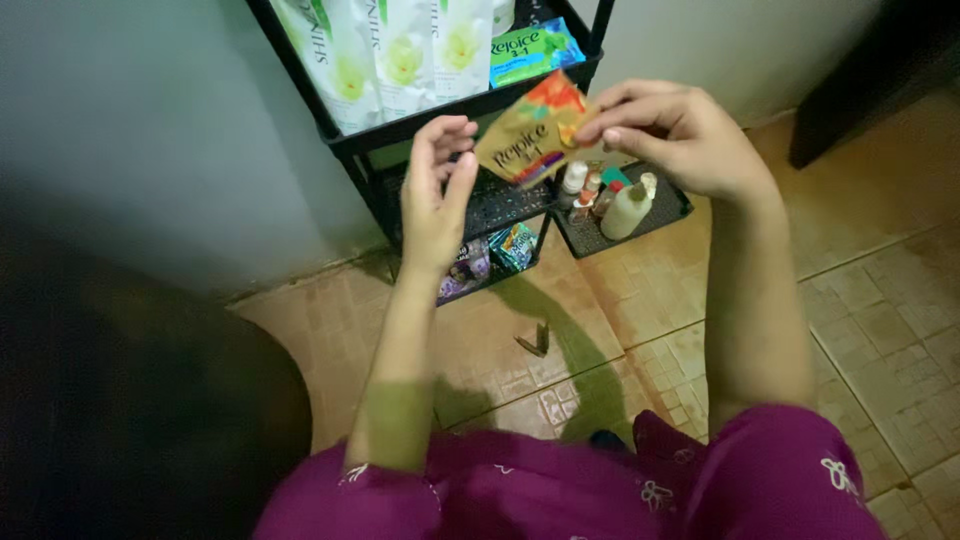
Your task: The person organizes personal care items on a black metal shelving unit. They pick up sachets and boxes from a nearby surface, inspect them, and place them on the shelves. They also move bottles and other small items between shelves to arrange them.
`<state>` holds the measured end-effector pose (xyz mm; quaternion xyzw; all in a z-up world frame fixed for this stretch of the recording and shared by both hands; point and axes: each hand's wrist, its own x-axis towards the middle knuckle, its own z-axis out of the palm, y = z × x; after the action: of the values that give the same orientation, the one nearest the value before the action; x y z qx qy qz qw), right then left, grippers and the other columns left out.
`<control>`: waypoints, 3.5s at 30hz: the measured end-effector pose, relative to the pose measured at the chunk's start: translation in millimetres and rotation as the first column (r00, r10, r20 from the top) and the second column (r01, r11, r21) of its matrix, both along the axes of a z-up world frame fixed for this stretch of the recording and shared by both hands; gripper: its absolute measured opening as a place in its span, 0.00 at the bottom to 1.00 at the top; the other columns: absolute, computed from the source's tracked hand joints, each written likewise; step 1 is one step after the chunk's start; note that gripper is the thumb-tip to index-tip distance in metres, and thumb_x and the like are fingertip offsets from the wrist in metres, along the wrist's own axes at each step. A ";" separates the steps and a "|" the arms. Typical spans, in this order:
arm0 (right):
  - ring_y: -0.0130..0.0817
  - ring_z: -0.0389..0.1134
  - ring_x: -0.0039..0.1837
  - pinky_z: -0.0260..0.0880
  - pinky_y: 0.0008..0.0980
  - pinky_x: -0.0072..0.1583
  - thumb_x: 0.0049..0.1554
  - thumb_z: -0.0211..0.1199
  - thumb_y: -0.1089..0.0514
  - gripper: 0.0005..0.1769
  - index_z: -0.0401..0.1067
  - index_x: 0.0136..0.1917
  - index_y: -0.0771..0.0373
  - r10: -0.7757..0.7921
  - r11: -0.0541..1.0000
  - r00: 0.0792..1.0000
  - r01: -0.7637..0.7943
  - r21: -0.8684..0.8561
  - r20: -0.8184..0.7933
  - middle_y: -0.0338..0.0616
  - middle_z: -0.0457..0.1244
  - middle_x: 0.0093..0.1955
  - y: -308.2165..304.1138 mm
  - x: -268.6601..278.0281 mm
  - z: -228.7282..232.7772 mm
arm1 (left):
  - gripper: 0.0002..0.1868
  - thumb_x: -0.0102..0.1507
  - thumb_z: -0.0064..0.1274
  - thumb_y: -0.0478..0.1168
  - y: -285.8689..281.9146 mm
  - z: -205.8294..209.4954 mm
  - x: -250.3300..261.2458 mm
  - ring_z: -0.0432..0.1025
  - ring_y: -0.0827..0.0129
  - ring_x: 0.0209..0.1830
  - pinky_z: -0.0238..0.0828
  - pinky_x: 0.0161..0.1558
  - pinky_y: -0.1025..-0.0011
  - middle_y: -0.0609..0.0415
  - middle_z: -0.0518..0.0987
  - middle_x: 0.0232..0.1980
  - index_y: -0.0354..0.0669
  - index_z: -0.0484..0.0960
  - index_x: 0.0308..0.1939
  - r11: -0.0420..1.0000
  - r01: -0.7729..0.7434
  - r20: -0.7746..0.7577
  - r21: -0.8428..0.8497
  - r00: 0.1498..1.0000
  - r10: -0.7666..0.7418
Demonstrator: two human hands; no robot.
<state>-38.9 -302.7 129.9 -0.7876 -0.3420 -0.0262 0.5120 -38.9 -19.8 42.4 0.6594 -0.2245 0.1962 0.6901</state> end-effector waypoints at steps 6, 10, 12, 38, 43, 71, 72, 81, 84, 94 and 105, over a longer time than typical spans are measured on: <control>0.29 0.69 0.61 0.70 0.27 0.64 0.62 0.64 0.69 0.10 0.78 0.58 0.68 -0.021 0.981 1.000 0.019 0.195 0.012 0.44 0.67 0.60 5.0 -2.1 -1.8 | 0.29 0.67 0.57 0.31 -14.9 -4.0 -0.5 0.73 0.71 0.58 0.72 0.60 0.72 0.50 0.77 0.60 0.35 0.63 0.70 0.940 0.248 -0.113 -0.233 0.953 -0.279; 0.28 0.69 0.59 0.72 0.27 0.63 0.63 0.65 0.69 0.09 0.74 0.57 0.71 0.022 0.954 0.990 0.022 0.300 -0.143 0.43 0.67 0.59 9.0 3.5 -8.2 | 0.25 0.67 0.58 0.29 -13.4 -10.0 2.0 0.75 0.72 0.47 0.77 0.51 0.72 0.47 0.81 0.52 0.31 0.68 0.66 0.921 0.209 -0.176 -0.328 0.944 -0.277; 0.26 0.70 0.59 0.73 0.27 0.63 0.61 0.67 0.69 0.13 0.70 0.58 0.69 0.048 0.923 0.980 0.032 0.385 -0.195 0.41 0.67 0.58 14.3 5.2 -10.8 | 0.23 0.67 0.59 0.29 -11.9 -13.1 3.4 0.76 0.72 0.44 0.77 0.49 0.72 0.46 0.82 0.50 0.29 0.70 0.65 0.933 0.185 -0.192 -0.310 0.949 -0.252; 0.24 0.71 0.45 0.73 0.26 0.47 0.61 0.68 0.62 0.09 0.74 0.54 0.66 -0.332 0.907 0.930 0.361 0.217 -0.158 0.39 0.70 0.46 57.5 -2.4 -8.1 | 0.18 0.71 0.51 0.45 -21.7 -16.6 0.1 0.80 0.73 0.39 0.82 0.40 0.72 0.48 0.85 0.45 0.28 0.83 0.50 0.928 0.092 -0.274 -0.360 0.941 -0.200; 0.50 0.66 0.54 0.69 0.41 0.54 0.42 0.73 0.61 0.24 0.72 0.53 0.69 -0.159 0.893 0.524 0.437 -0.104 0.837 0.55 0.63 0.57 78.0 -42.8 17.8 | 0.18 0.72 0.51 0.43 -23.7 -21.8 4.4 0.80 0.73 0.37 0.82 0.40 0.70 0.49 0.84 0.43 0.27 0.83 0.47 0.897 0.025 -0.315 -0.441 0.932 -0.181; 0.54 0.71 0.65 0.75 0.45 0.66 0.56 0.67 0.78 0.09 0.76 0.50 0.73 -0.575 0.751 0.237 0.533 0.390 0.783 0.53 0.69 0.55 89.4 110.8 -46.0 | 0.16 0.74 0.44 0.41 26.7 -7.3 19.7 0.79 0.70 0.44 0.73 0.48 0.74 0.46 0.85 0.48 0.31 0.80 0.55 0.974 0.093 -0.219 -0.205 0.966 -0.138; 0.54 0.71 0.64 0.75 0.45 0.65 0.56 0.68 0.78 0.09 0.76 0.50 0.73 -0.567 0.751 0.224 0.537 0.385 0.793 0.53 0.69 0.55 89.1 111.2 -47.1 | 0.16 0.74 0.44 0.41 26.6 -8.5 21.8 0.79 0.70 0.44 0.73 0.48 0.74 0.46 0.85 0.48 0.31 0.80 0.55 0.975 0.096 -0.223 -0.203 0.965 -0.141; 0.42 0.73 0.51 0.77 0.37 0.53 0.57 0.73 0.74 0.09 0.78 0.50 0.69 -0.700 0.642 0.112 0.531 0.553 0.705 0.49 0.69 0.48 84.7 114.3 -49.3 | 0.15 0.74 0.45 0.40 23.7 -13.4 28.4 0.78 0.71 0.45 0.72 0.48 0.75 0.47 0.85 0.48 0.31 0.80 0.55 0.972 0.119 -0.226 -0.203 0.960 -0.165; 0.36 0.72 0.45 0.74 0.33 0.45 0.58 0.74 0.72 0.08 0.80 0.51 0.68 -0.800 0.527 0.116 0.605 0.597 0.589 0.46 0.69 0.45 95.4 121.1 -47.6 | 0.15 0.74 0.45 0.40 22.7 -12.3 29.2 0.78 0.71 0.45 0.73 0.49 0.75 0.47 0.85 0.48 0.31 0.81 0.55 0.978 0.113 -0.228 -0.176 0.962 -0.153; 0.44 0.70 0.52 0.72 0.38 0.52 0.59 0.70 0.71 0.08 0.78 0.52 0.66 -0.655 0.604 0.223 0.728 0.324 0.722 0.48 0.67 0.50 109.9 132.6 -53.6 | 0.14 0.74 0.47 0.40 27.4 -19.7 34.3 0.78 0.71 0.45 0.73 0.50 0.74 0.47 0.85 0.48 0.31 0.81 0.55 0.973 0.119 -0.232 -0.198 0.959 -0.165; 0.46 0.69 0.58 0.66 0.43 0.59 0.58 0.58 0.69 0.11 0.77 0.52 0.65 -0.386 0.748 0.580 0.652 -0.124 0.718 0.46 0.68 0.54 89.6 96.2 -32.8 | 0.14 0.74 0.46 0.40 31.2 -13.4 29.9 0.79 0.72 0.45 0.71 0.49 0.76 0.48 0.85 0.48 0.32 0.81 0.54 0.978 0.099 -0.230 -0.182 0.963 -0.141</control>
<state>57.3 -213.1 97.1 -0.8746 -0.2444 -0.3840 0.1670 -9.0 11.3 29.0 0.6027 -0.1611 0.0905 0.7763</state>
